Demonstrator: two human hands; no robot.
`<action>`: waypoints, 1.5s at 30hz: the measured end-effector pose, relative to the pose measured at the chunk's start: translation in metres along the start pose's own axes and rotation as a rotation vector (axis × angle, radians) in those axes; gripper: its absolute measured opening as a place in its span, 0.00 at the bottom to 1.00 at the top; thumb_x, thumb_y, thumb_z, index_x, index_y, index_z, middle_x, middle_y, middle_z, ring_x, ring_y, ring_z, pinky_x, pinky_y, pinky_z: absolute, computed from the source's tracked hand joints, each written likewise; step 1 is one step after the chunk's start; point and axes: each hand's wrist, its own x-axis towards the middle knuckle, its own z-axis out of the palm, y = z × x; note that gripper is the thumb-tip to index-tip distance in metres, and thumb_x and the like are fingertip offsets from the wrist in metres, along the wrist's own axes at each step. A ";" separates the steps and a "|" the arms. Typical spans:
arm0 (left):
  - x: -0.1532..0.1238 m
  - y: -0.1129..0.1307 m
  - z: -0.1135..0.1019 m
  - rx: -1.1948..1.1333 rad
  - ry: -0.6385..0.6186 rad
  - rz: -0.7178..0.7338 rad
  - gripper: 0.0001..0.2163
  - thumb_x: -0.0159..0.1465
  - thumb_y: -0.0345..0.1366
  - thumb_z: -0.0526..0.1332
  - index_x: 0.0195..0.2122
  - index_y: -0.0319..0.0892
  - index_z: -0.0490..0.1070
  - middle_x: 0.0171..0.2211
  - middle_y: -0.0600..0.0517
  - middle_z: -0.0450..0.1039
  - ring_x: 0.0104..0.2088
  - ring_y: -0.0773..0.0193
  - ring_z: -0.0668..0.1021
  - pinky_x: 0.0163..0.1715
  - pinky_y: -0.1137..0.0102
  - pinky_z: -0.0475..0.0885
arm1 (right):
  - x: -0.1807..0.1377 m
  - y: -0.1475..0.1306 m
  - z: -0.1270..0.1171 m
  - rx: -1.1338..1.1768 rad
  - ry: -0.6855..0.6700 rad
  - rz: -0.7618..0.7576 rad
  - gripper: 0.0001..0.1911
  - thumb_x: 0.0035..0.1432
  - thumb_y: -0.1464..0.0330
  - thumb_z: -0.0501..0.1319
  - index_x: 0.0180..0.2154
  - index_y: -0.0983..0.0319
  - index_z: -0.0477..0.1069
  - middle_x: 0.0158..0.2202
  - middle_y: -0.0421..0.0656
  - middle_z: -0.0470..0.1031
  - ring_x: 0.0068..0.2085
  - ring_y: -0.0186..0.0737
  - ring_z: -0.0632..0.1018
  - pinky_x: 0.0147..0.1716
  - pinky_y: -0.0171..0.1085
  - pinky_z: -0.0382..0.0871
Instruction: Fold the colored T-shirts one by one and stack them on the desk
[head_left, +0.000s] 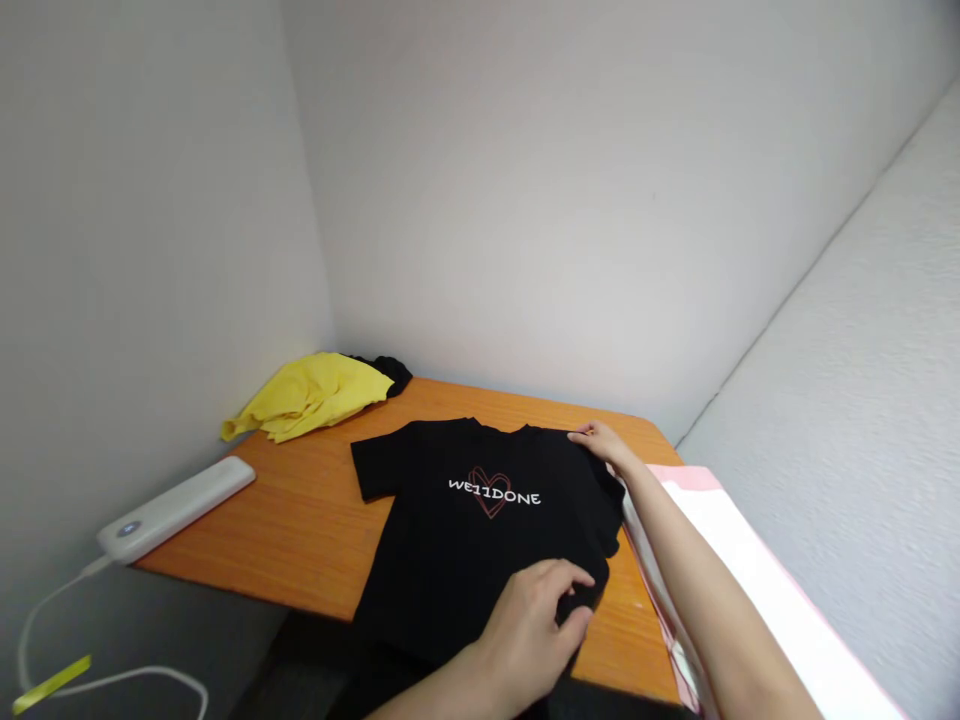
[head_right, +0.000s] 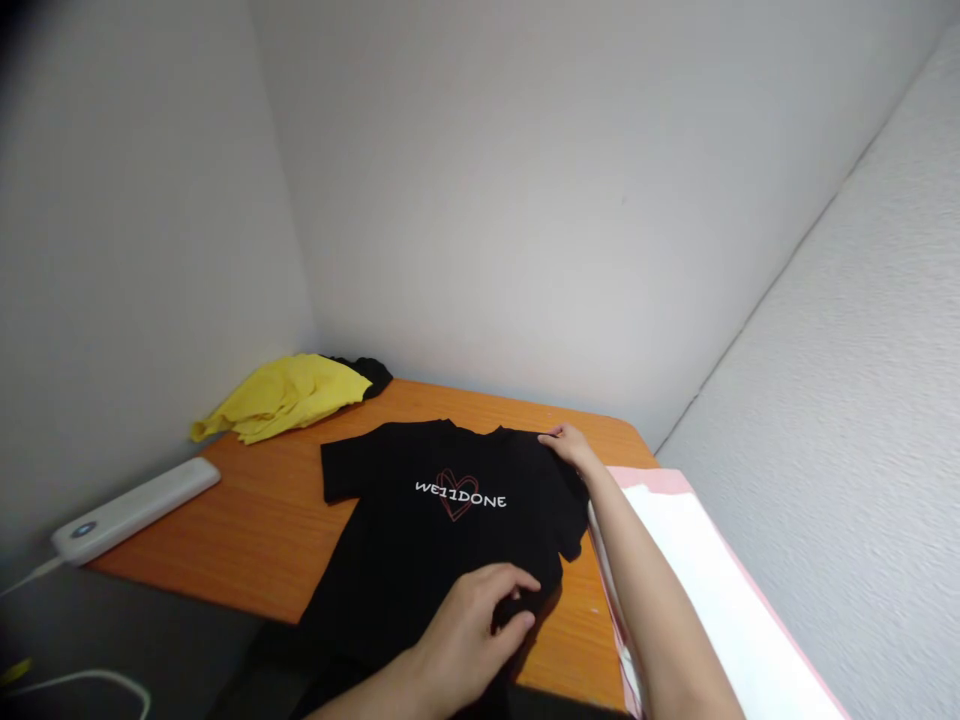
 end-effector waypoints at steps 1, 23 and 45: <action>0.001 0.002 -0.001 -0.042 0.019 -0.032 0.12 0.61 0.31 0.60 0.46 0.47 0.71 0.37 0.54 0.72 0.33 0.68 0.74 0.35 0.74 0.68 | 0.001 -0.001 -0.004 -0.010 0.021 0.008 0.10 0.54 0.65 0.64 0.35 0.65 0.73 0.32 0.47 0.77 0.32 0.40 0.77 0.28 0.33 0.65; -0.112 -0.068 -0.108 0.090 0.387 -0.463 0.08 0.66 0.42 0.50 0.42 0.46 0.61 0.25 0.58 0.62 0.24 0.66 0.73 0.25 0.74 0.66 | -0.015 -0.267 0.148 -0.299 -0.002 -0.349 0.18 0.57 0.65 0.64 0.48 0.64 0.69 0.45 0.53 0.75 0.47 0.49 0.76 0.43 0.41 0.67; -0.123 -0.088 -0.125 0.341 0.363 -0.440 0.07 0.68 0.38 0.48 0.42 0.46 0.63 0.35 0.51 0.75 0.36 0.60 0.80 0.36 0.68 0.71 | 0.007 -0.270 0.118 0.029 -0.745 -0.199 0.12 0.60 0.60 0.61 0.33 0.63 0.73 0.28 0.42 0.76 0.26 0.33 0.75 0.23 0.29 0.66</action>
